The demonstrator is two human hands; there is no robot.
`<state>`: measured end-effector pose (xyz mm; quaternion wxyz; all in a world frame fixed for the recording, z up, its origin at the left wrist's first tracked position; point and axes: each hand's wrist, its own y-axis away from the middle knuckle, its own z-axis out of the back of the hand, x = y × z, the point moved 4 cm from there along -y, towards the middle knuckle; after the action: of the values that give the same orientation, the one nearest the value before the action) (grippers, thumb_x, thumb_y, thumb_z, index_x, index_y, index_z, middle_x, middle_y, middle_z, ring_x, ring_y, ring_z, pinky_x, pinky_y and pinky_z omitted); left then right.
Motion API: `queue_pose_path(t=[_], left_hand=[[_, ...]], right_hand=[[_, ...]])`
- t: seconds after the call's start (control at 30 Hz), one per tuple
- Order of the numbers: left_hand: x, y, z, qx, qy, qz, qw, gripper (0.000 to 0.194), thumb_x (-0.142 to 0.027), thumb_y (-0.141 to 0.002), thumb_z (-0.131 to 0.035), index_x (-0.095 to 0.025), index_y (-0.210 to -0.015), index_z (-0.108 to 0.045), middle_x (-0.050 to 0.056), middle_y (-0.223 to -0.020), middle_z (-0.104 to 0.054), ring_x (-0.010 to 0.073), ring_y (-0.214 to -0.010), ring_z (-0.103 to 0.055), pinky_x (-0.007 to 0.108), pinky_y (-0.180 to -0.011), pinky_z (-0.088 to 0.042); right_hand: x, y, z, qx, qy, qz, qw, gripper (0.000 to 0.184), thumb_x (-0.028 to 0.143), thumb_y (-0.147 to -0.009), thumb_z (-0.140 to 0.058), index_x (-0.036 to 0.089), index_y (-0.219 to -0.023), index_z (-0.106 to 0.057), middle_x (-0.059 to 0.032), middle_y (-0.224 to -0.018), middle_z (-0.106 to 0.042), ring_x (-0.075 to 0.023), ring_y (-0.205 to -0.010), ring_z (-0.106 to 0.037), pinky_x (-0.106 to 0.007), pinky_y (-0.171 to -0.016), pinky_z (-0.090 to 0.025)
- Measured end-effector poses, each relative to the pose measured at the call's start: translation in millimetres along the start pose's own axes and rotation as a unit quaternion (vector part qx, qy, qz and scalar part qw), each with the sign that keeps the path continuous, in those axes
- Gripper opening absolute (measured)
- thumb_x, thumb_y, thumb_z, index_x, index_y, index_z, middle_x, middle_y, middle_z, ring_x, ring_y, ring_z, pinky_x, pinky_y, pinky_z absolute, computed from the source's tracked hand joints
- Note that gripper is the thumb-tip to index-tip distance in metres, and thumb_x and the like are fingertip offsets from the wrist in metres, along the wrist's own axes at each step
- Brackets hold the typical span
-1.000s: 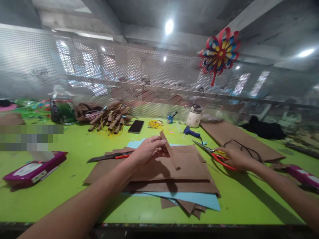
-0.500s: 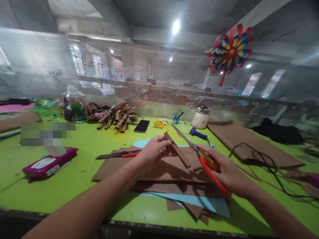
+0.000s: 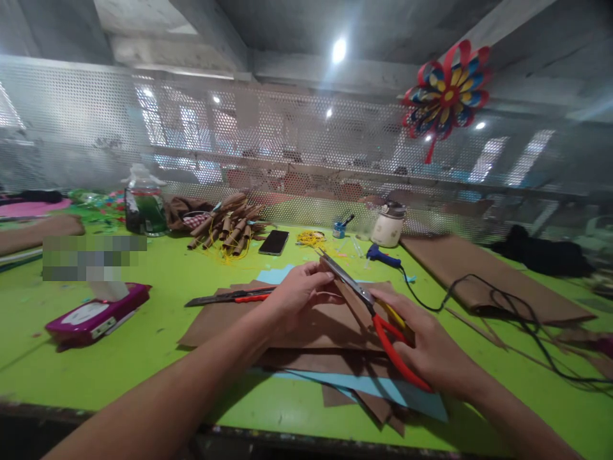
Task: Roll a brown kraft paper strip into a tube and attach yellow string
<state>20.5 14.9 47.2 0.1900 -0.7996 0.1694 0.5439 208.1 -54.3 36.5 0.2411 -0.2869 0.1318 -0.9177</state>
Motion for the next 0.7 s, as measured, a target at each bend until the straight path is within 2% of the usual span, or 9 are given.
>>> queue_pose_path(t=[0.33,0.5,0.7], left_hand=[[-2.6,1.0,-2.3,0.001,0.014,0.007,1.0,0.006,-0.015,-0.076,-0.064,-0.012,-0.08,-0.064,0.004,-0.08,-0.066,0.014,-0.071,-0.062,0.03,-0.069,-0.052],[-2.0,1.1,-2.1,0.0,0.015,0.011,1.0,0.007,-0.016,-0.075,-0.065,-0.012,-0.081,-0.065,0.005,-0.08,-0.066,0.0141,-0.069,-0.063,0.033,-0.072,-0.052],[-0.2,0.7,0.0,-0.002,0.016,0.012,1.0,0.01,-0.018,-0.073,-0.067,-0.012,-0.081,-0.065,0.006,-0.082,-0.067,0.0155,-0.074,-0.063,0.033,-0.073,-0.052]], right_hand=[[1.1,3.1,-1.0,-0.001,0.015,0.001,1.0,0.072,0.002,-0.067,-0.044,0.028,-0.135,-0.037,-0.0037,-0.135,-0.048,-0.0215,-0.126,-0.042,-0.042,-0.106,-0.036],[0.6,4.2,0.5,-0.004,0.016,-0.005,1.0,0.072,0.004,-0.067,-0.045,0.028,-0.135,-0.038,-0.0049,-0.133,-0.049,-0.0225,-0.122,-0.047,-0.041,-0.103,-0.04],[-0.2,4.5,-0.8,-0.018,0.016,0.001,1.0,0.071,0.005,-0.067,-0.046,0.028,-0.133,-0.04,-0.0045,-0.134,-0.05,-0.0237,-0.125,-0.045,-0.044,-0.105,-0.037]])
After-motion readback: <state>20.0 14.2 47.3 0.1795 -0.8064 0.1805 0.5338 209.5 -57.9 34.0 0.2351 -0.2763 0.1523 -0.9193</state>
